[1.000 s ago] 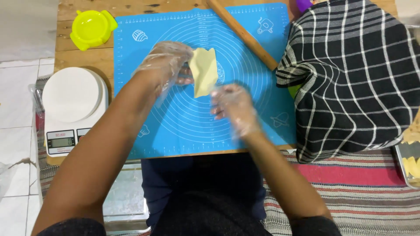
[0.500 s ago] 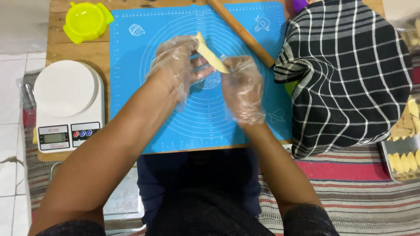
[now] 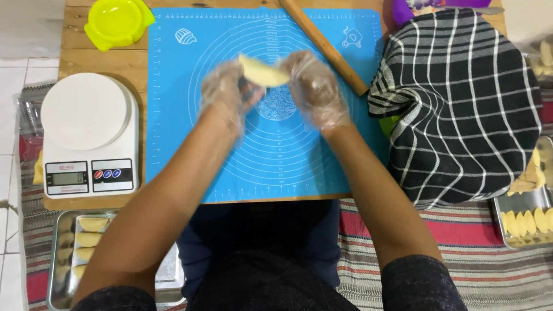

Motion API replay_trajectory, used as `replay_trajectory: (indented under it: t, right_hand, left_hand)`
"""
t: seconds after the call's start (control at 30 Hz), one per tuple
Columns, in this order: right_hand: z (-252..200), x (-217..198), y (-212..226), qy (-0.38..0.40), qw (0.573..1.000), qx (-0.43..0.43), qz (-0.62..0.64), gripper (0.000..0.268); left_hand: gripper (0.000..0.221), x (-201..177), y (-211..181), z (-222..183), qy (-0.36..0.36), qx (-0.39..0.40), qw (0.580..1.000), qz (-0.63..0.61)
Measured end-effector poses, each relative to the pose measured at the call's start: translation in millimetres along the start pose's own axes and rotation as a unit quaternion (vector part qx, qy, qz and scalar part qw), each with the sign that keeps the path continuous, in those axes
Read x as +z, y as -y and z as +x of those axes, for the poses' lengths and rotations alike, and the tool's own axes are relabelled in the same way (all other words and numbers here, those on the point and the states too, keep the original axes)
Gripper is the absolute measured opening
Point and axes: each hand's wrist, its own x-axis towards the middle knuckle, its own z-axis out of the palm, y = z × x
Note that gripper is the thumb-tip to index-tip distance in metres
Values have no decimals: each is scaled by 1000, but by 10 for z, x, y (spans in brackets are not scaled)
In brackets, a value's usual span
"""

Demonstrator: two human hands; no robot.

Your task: Rolling out small pieces of dough with a rolling pin and shaping them using a plastic mold on a silicone mat.

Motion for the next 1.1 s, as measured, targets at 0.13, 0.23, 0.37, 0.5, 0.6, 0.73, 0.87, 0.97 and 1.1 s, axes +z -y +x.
replay_trajectory:
  t: [0.13, 0.23, 0.37, 0.5, 0.6, 0.73, 0.87, 0.97, 1.1]
  right_hand:
    - [-149, 11, 44, 20, 997, 9, -70, 9]
    - [-243, -21, 59, 36, 991, 20, -130, 9]
    - [-275, -40, 110, 57, 974, 29, -217, 16]
    - [-307, -80, 147, 76, 958, 36, -275, 21]
    - [-339, -173, 167, 87, 939, 42, -330, 27]
    - [-400, -309, 193, 103, 905, 54, -410, 36]
    - [-403, -384, 223, 119, 863, 68, -486, 45]
    - [-395, -522, -17, 125, 851, -51, -507, 47]
    - [-230, -555, -620, 49, 912, -65, -401, 46]
  left_hand:
    - [32, -247, 374, 235, -17, 9, 1000, -5]
    - [32, -317, 405, 162, -20, -13, 1000, -3]
    - [27, -383, 433, 185, -6, -24, 1000, 19]
    - [29, -448, 380, 167, 8, -25, 999, 31]
    - [28, -513, 267, 71, 11, -45, 998, 52]
    - [32, -721, 246, 294, 18, -42, 994, 99]
    - [26, -720, 136, 307, -30, 121, 972, 202]
    - [23, -738, 207, 613, -81, 345, 862, 362]
    - [30, -884, 351, 993, -83, 430, 778, 450]
